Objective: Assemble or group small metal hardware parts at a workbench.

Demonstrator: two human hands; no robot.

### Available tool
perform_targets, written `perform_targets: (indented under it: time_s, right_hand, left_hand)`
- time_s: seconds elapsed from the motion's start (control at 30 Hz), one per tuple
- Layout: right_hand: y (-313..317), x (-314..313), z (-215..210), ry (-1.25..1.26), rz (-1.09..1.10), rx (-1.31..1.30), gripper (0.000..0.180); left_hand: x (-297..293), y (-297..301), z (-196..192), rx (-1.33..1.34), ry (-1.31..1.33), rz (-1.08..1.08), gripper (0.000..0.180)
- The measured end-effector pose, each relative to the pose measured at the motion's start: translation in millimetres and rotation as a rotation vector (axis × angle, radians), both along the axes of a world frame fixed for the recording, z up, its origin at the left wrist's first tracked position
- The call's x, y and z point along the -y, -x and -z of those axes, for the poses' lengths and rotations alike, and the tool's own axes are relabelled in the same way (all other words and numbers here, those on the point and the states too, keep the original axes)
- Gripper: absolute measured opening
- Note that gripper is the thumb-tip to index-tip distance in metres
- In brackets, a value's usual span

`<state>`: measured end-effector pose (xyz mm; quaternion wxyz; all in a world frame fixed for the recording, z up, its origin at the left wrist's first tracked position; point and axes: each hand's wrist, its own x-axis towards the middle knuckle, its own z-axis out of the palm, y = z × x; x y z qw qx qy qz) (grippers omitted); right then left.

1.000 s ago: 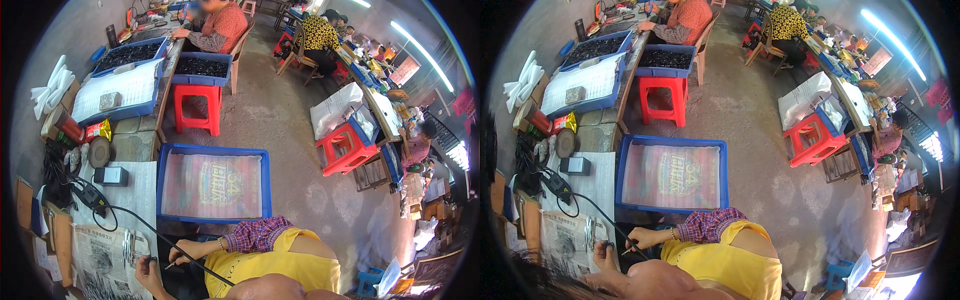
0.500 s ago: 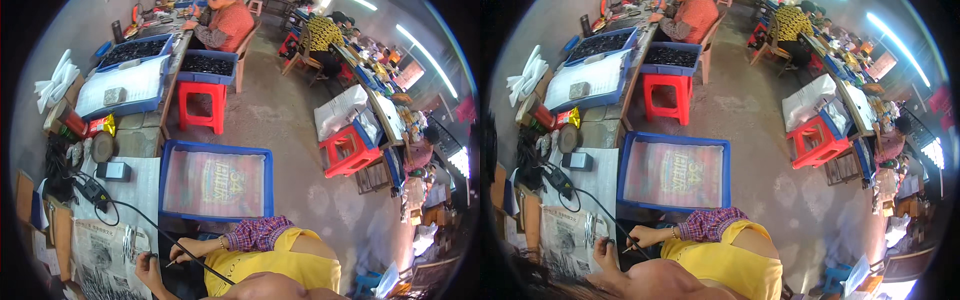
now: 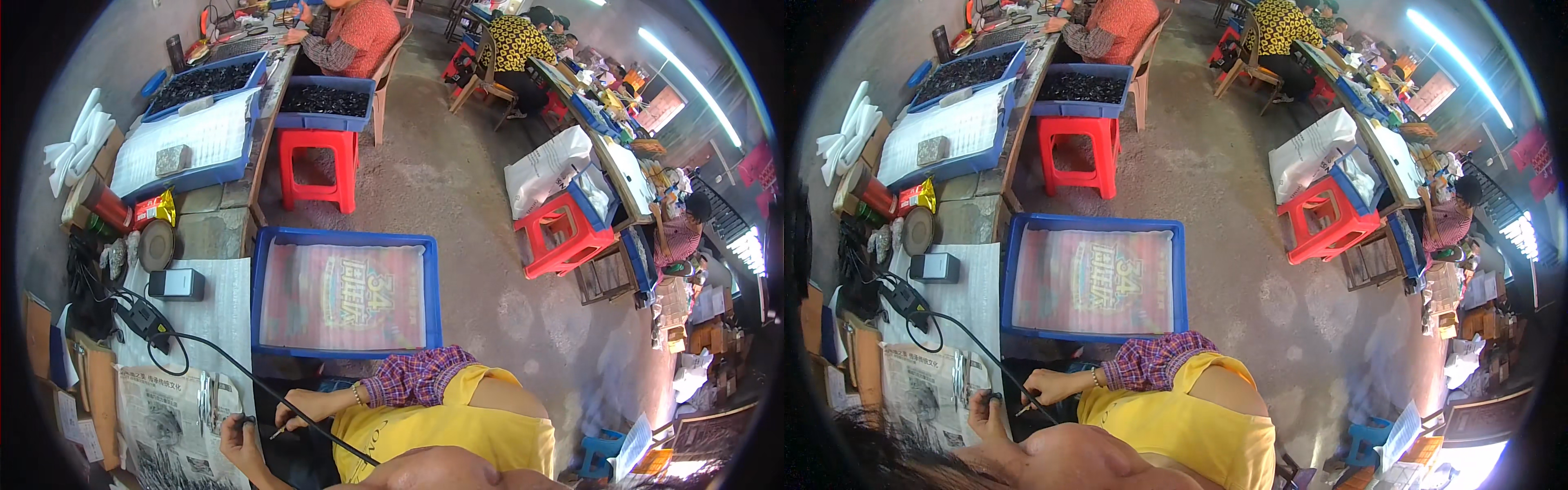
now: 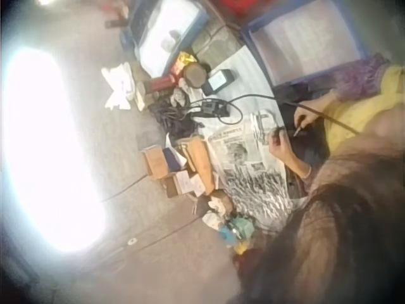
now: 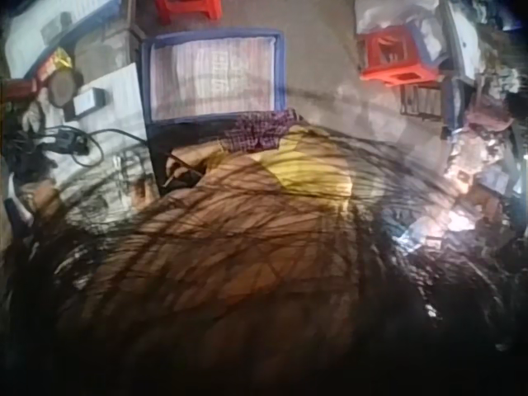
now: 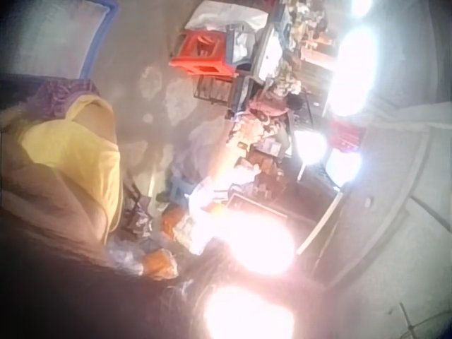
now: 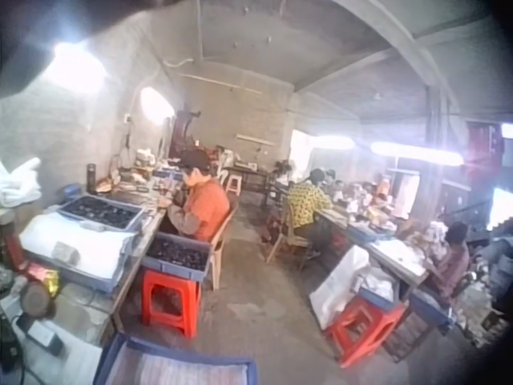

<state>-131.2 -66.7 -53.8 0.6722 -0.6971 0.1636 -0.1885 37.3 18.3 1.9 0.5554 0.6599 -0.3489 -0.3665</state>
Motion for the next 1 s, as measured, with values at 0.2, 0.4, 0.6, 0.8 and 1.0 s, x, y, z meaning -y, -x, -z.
perform_targets:
  time_s: [0.2,0.4,0.6,0.8,1.0]
  right_hand:
    - [0,0,-1,0.003,0.003,0.017,0.023]
    - [-2,-3,5,0.027,0.054,0.04,0.022]
    - [-3,-4,9,0.009,0.041,0.02,0.02]
    - [-2,-5,6,0.002,0.033,0.012,0.021]
    - [0,-4,7,0.0,0.003,0.003,0.024]
  left_hand:
    - [-1,0,2,-0.017,0.025,-0.007,0.02]
    - [-1,3,0,-0.003,-0.001,-0.014,0.018]
    - [-2,2,1,-0.044,-0.006,0.004,0.017]
    - [-3,1,5,-0.032,0.013,0.016,0.018]
    - [-4,2,6,-0.02,0.0,-0.001,0.019]
